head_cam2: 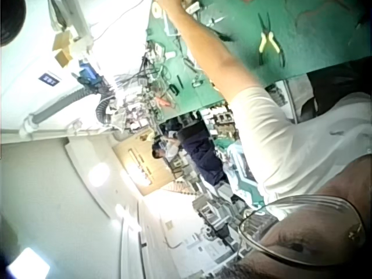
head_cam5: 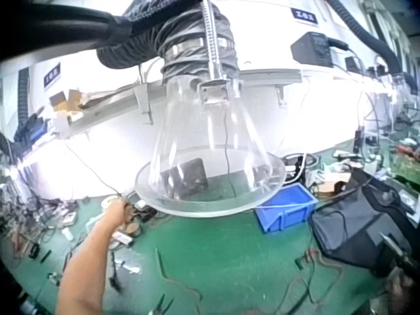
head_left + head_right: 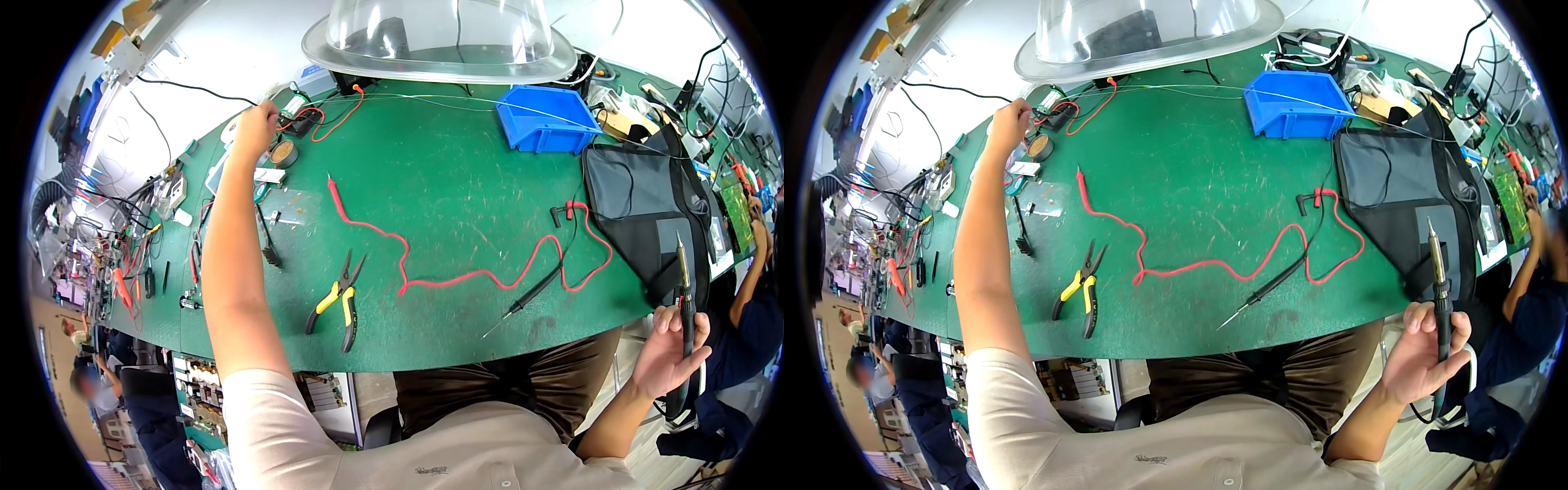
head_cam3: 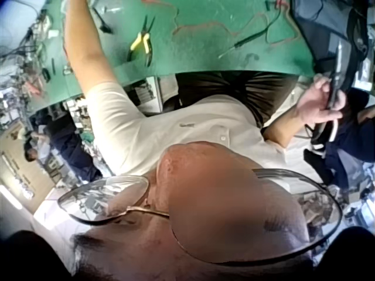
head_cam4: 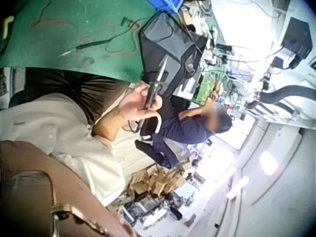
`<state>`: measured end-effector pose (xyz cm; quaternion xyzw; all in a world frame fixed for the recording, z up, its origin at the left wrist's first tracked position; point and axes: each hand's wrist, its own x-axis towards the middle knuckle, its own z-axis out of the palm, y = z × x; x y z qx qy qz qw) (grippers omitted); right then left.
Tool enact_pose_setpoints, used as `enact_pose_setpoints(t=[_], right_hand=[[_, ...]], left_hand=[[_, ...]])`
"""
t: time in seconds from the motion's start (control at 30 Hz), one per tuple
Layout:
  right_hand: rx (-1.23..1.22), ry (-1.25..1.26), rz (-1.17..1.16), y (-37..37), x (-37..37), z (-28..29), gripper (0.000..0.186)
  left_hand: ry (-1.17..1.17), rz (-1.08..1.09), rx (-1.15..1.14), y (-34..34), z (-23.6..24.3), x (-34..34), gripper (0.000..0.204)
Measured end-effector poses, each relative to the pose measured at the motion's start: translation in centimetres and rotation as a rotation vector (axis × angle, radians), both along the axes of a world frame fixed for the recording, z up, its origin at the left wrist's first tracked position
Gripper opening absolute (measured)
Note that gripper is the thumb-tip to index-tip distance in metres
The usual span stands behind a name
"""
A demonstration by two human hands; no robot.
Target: The person holds a red probe and a soldering iron to a thin wire on a green workbench, then applies solder to a wire end while holding it.
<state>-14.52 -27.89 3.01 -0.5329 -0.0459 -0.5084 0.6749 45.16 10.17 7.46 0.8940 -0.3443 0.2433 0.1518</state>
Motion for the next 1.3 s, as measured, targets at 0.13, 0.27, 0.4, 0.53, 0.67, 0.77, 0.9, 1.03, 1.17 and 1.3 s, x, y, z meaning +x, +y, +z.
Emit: enact_pose_setpoints(t=[0.13,0.27,0.4,0.53,0.67,0.77,0.9,1.03,1.17,1.3], right_hand=[[0.028,0.0,0.04,0.3,-0.3,-0.1,0.051],[0.071,-0.019,0.117,-0.1,-0.8,-0.7,0.052],[0.063,0.06,0.105,0.0,-0.8,-1.7,0.041],[0.084,0.07,0.198,0.6,0.0,-2.4,0.035],[0.076,0.082,0.285,0.3,0.0,-3.7,0.028],[0.082,0.149,0.29,1.1,0.6,-3.9,0.024],[0.136,0.225,0.297,1.5,0.9,-4.6,0.018],[0.179,0.315,0.321,2.3,1.3,-5.8,0.014],[0.168,0.403,0.287,2.7,1.5,-6.3,0.014],[0.115,0.46,0.201,3.0,1.9,-6.7,0.013]], left_hand=[[0.052,-0.038,-0.062,0.1,2.4,-3.0,0.008],[0.443,-0.05,-0.234,-1.0,4.5,-9.3,0.012],[0.803,-0.214,-0.447,-1.3,4.6,-15.5,0.015],[0.935,-0.239,-0.561,-2.8,4.4,-22.4,0.015],[1.038,-0.378,-0.683,-6.2,2.9,-28.3,0.014],[1.077,-0.444,-0.81,-6.4,1.7,-31.3,0.016],[1.07,-0.554,-0.977,-8.8,0.1,-36.4,0.015],[1.126,-0.553,-1.078,-10.1,-3.4,-40.2,0.017],[1.128,-0.481,-1.128,-10.7,-7.4,-42.2,0.017],[1.132,-0.449,-1.152,-10.5,-9.3,-42.9,0.017]])
